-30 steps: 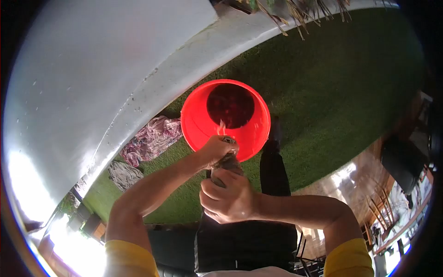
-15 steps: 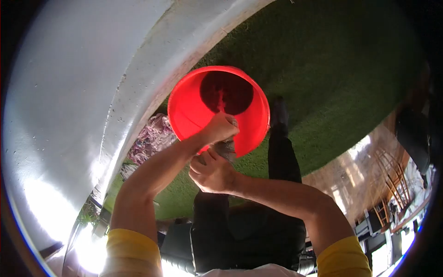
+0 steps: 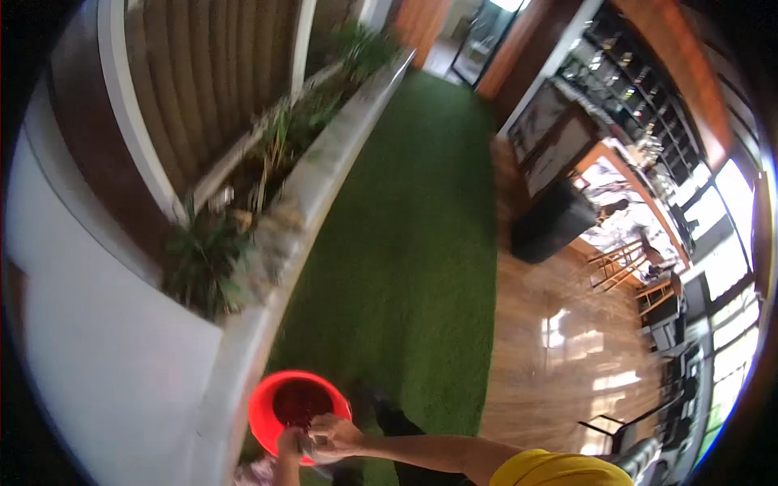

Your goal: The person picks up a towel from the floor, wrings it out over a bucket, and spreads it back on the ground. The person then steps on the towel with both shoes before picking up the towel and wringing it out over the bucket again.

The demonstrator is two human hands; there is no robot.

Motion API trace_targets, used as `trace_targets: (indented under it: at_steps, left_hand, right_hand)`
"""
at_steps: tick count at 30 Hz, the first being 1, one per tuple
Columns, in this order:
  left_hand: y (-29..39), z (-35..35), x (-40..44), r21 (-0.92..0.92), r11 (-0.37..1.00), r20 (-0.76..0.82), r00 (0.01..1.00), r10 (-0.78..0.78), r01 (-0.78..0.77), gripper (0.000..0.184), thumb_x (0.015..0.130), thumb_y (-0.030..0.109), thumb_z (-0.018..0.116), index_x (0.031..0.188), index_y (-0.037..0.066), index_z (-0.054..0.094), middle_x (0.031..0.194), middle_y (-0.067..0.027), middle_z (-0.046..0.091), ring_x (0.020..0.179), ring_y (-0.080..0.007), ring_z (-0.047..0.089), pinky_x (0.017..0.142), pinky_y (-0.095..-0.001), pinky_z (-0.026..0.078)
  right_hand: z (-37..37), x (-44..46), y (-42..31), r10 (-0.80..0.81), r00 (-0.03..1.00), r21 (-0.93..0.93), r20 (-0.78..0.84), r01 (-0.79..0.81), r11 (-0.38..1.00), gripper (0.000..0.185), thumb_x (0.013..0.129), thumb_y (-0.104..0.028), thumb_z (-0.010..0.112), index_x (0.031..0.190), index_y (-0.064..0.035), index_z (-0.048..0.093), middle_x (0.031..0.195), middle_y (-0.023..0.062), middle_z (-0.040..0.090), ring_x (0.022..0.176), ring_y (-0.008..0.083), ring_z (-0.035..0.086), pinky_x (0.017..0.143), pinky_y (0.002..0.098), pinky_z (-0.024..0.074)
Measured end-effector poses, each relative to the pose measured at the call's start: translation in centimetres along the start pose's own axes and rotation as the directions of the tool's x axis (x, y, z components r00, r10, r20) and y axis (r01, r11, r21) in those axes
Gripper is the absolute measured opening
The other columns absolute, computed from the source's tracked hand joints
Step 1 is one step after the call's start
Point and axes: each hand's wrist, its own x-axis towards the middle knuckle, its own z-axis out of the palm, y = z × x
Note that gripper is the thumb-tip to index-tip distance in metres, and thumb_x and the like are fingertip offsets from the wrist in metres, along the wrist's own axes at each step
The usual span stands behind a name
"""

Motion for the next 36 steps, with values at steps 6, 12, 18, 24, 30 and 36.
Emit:
trace_targets:
  at_steps: [6,12,18,24,30,36]
  left_hand:
    - [18.4,-2.3,-9.1,-0.928,0.347,-0.008,0.925,-0.38,0.135,0.028,0.091,0.033,0.055,0.096,0.006,0.061,0.087,-0.0059,0.065,0.071,-0.0182,0.062,0.064,-0.0314,0.053]
    - [29.0,-1.2,-16.5,-0.984,-0.063,0.179,0.922,-0.342,0.168,0.027,0.089,0.039,0.054,0.08,0.015,0.06,0.074,-0.0043,0.062,0.067,-0.0217,0.061,0.073,-0.0385,0.054]
    - [30.8,0.4,-12.1,-0.847,0.244,0.389,0.863,-0.321,0.473,0.018,0.083,0.023,0.061,0.075,0.008,0.062,0.074,-0.0117,0.064,0.069,-0.0254,0.062,0.076,-0.0437,0.053]
    - [31.1,1.5,-2.6,-0.191,0.826,0.28,0.836,-0.472,0.53,0.024,0.081,0.022,0.063,0.068,0.003,0.061,0.063,-0.0071,0.06,0.057,-0.0163,0.057,0.059,-0.0323,0.047]
    - [20.5,5.5,3.0,0.399,0.915,0.254,0.952,-0.168,0.055,0.02,0.076,0.019,0.058,0.063,0.004,0.062,0.063,-0.0137,0.062,0.054,-0.0277,0.06,0.057,-0.0384,0.049]
    - [12.4,8.7,8.3,0.749,0.659,0.224,0.963,-0.153,-0.07,0.022,0.073,0.024,0.056,0.075,0.006,0.067,0.079,-0.0171,0.065,0.073,-0.0396,0.062,0.069,-0.0459,0.052]
  right_hand:
    - [-9.5,3.2,-9.2,0.09,0.978,0.153,-0.191,-0.061,0.986,0.016,0.069,-0.012,0.065,0.085,-0.008,0.065,0.087,0.0083,0.059,0.082,0.027,0.062,0.069,0.0365,0.0525]
    - [-16.0,4.3,-16.1,-0.294,0.955,-0.027,0.033,0.295,0.955,0.019,0.072,-0.019,0.065,0.086,-0.0061,0.062,0.093,0.0087,0.056,0.087,0.0241,0.059,0.076,0.0346,0.05]
    - [-11.2,0.9,-18.1,-0.708,0.623,-0.318,0.332,0.781,0.537,0.024,0.063,-0.026,0.061,0.075,-0.005,0.06,0.088,0.0075,0.05,0.084,0.0235,0.053,0.078,0.0365,0.0456]
    - [-5.4,2.8,-11.3,-0.634,0.71,0.196,0.307,0.605,0.772,0.024,0.057,-0.026,0.061,0.066,-0.0048,0.06,0.087,0.0083,0.049,0.077,0.0242,0.051,0.069,0.0357,0.0473]
    - [2.1,0.7,-2.6,-0.499,0.81,0.183,0.308,0.465,0.866,0.026,0.058,-0.026,0.063,0.069,-0.0024,0.064,0.086,0.0111,0.053,0.082,0.0307,0.056,0.065,0.0397,0.0488]
    - [9.3,-1.5,4.2,-0.234,0.807,0.16,0.543,0.174,0.972,0.025,0.076,-0.023,0.058,0.094,-0.0073,0.064,0.108,0.0151,0.058,0.102,0.0332,0.054,0.088,0.0449,0.0447]
